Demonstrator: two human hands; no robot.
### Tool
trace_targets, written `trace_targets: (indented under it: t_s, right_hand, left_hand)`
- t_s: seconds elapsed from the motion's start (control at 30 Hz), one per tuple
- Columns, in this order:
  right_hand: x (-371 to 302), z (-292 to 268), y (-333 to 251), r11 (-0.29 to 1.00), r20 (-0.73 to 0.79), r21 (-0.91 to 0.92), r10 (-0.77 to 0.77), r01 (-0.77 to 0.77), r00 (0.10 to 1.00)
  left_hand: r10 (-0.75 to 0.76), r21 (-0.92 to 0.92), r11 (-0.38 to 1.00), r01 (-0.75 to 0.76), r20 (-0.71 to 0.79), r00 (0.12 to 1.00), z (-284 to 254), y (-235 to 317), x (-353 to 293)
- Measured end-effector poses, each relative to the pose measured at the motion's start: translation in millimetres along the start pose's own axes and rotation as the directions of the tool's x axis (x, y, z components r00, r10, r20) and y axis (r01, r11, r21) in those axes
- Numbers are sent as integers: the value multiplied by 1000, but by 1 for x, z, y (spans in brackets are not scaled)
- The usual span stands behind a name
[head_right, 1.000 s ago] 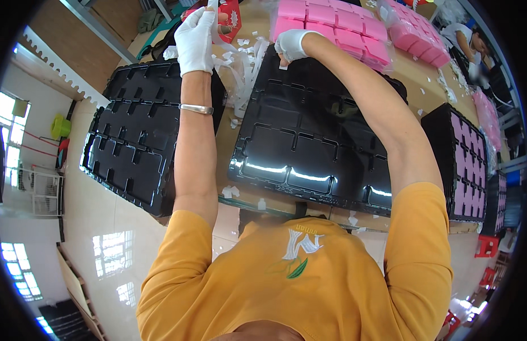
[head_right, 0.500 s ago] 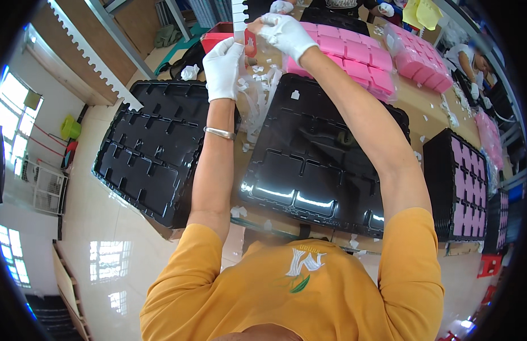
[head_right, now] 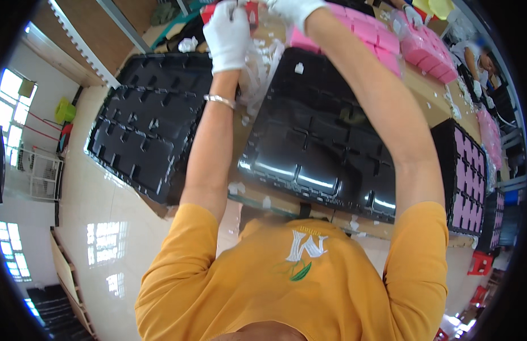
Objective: The person assembles black plastic trays by placing pink foam inserts into the compartments. They repeatedly pick up foam sheets, align them with the tray grid, and press them into place. The person also removes small white plastic pieces from the trays and stacks the completed units.
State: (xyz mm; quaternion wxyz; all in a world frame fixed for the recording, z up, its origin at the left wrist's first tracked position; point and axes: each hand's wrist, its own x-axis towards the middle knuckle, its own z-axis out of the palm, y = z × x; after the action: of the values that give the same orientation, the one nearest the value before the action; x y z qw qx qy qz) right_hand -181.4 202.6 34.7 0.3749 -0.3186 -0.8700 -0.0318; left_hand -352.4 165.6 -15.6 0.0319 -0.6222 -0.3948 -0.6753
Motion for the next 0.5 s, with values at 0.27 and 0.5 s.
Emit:
trace_targets:
  t_s: [0.27, 0.5]
  right_hand:
    - [5, -20, -6, 927, 48, 120, 353, -356, 934]
    - [-8, -11, -12, 914, -63, 164, 386, -372, 920]
  left_hand:
    - [-291, -537, 720, 440, 341, 894, 9, 20, 8]
    - [-272, -668, 212, 714, 661, 699, 7, -5, 3]
